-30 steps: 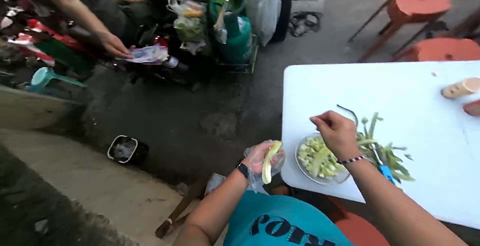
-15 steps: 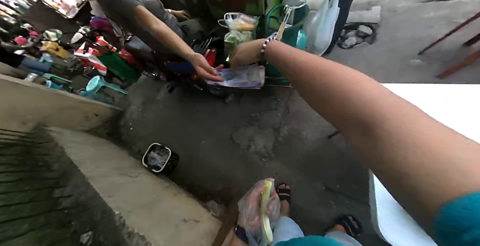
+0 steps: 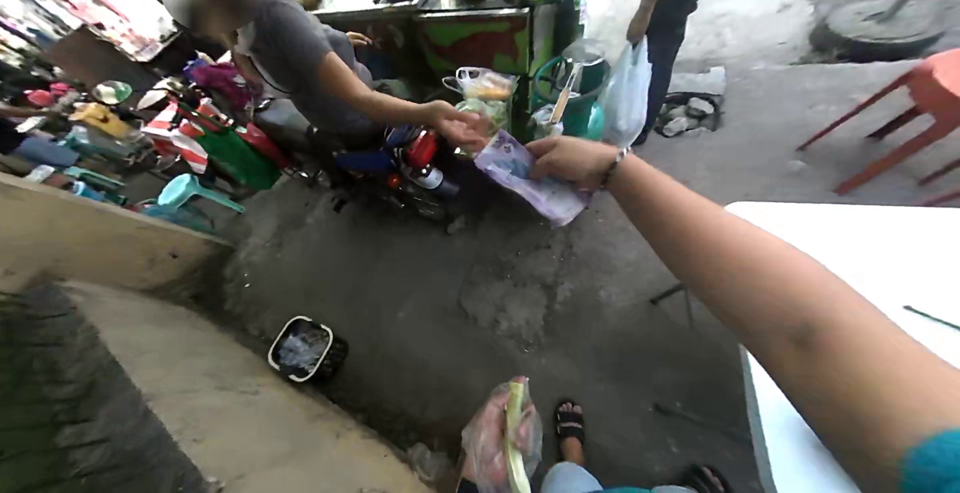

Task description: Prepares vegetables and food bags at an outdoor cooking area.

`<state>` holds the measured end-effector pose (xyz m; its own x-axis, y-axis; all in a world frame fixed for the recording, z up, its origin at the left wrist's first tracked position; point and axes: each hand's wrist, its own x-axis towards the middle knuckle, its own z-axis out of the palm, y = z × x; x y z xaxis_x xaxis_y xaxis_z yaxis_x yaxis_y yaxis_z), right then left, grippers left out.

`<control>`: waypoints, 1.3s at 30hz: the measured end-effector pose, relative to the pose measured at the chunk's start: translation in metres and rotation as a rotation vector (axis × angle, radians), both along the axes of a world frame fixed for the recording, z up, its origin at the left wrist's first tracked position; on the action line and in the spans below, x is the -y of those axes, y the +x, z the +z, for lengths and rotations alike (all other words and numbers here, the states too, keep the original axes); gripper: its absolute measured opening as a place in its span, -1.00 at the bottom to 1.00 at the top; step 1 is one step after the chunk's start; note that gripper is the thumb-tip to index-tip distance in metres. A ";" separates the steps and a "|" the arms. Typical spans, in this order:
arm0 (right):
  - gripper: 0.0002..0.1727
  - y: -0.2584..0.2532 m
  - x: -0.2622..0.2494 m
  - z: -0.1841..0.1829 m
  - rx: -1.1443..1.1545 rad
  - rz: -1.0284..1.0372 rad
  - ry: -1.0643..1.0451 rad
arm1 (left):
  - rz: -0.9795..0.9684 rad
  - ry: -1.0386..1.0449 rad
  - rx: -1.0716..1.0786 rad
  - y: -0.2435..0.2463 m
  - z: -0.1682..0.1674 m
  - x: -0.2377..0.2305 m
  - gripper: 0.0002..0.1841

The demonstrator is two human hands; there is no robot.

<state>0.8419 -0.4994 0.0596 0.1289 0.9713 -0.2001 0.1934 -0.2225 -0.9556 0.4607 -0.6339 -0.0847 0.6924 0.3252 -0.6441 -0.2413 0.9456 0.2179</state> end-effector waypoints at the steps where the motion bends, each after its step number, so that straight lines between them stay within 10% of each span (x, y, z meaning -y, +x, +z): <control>1: -0.57 -0.011 0.021 -0.010 -0.084 -0.092 0.094 | -0.047 -0.036 0.171 -0.009 -0.026 -0.008 -0.66; 8: -0.58 -0.159 0.228 -0.098 -0.536 -0.475 0.047 | -0.134 0.089 0.112 0.013 -0.026 -0.043 -0.63; 14: -0.62 -0.185 0.327 -0.125 -0.426 -0.335 0.124 | -0.208 0.123 0.126 0.031 -0.009 -0.047 -0.67; 19: -0.59 -0.181 0.361 -0.135 -0.006 -0.235 0.228 | -0.306 0.119 0.155 0.051 -0.003 -0.038 -0.69; 28: -0.30 -0.170 0.383 -0.150 0.017 -0.083 0.324 | -0.356 0.146 0.168 0.054 0.002 -0.026 -0.69; 33: -0.75 -0.159 0.379 -0.112 0.092 0.061 0.073 | -0.374 0.162 0.127 0.058 0.002 -0.019 -0.67; 36: -0.37 -0.159 0.371 -0.088 0.271 0.116 -0.058 | -0.393 0.182 0.142 0.060 -0.003 -0.018 -0.67; 39: -0.62 -0.177 0.367 -0.061 0.582 0.138 0.007 | -0.401 0.194 0.139 0.063 -0.003 -0.015 -0.66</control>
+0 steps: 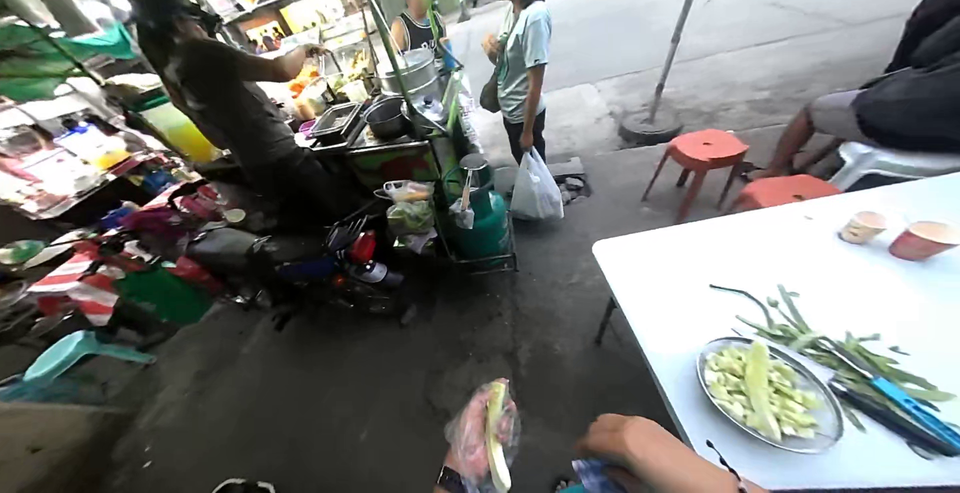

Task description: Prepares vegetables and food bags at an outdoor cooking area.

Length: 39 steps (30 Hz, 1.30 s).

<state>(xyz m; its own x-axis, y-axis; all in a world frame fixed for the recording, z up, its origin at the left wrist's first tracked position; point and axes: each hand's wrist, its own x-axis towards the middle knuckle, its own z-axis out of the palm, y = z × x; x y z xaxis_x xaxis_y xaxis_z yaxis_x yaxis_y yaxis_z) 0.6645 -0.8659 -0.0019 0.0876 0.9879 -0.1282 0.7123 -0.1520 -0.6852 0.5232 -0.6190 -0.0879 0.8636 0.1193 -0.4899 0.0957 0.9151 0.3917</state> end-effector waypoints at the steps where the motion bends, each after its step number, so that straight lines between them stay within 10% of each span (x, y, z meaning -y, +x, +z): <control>1: -0.76 -0.006 0.000 0.003 0.083 0.030 0.090 | -0.007 -0.004 0.004 0.001 0.000 0.001 -0.66; 18: -0.46 0.001 0.003 -0.016 -0.179 0.011 -0.187 | -0.022 -0.034 0.011 -0.001 0.001 0.002 -0.67; 24: -0.61 -0.007 0.010 -0.035 -0.047 0.147 0.019 | -0.004 0.025 -0.058 -0.001 0.000 0.003 -0.64; 39: -0.54 0.008 0.015 -0.021 -0.246 0.139 -0.283 | -0.001 -0.069 -0.013 -0.008 -0.008 0.005 -0.68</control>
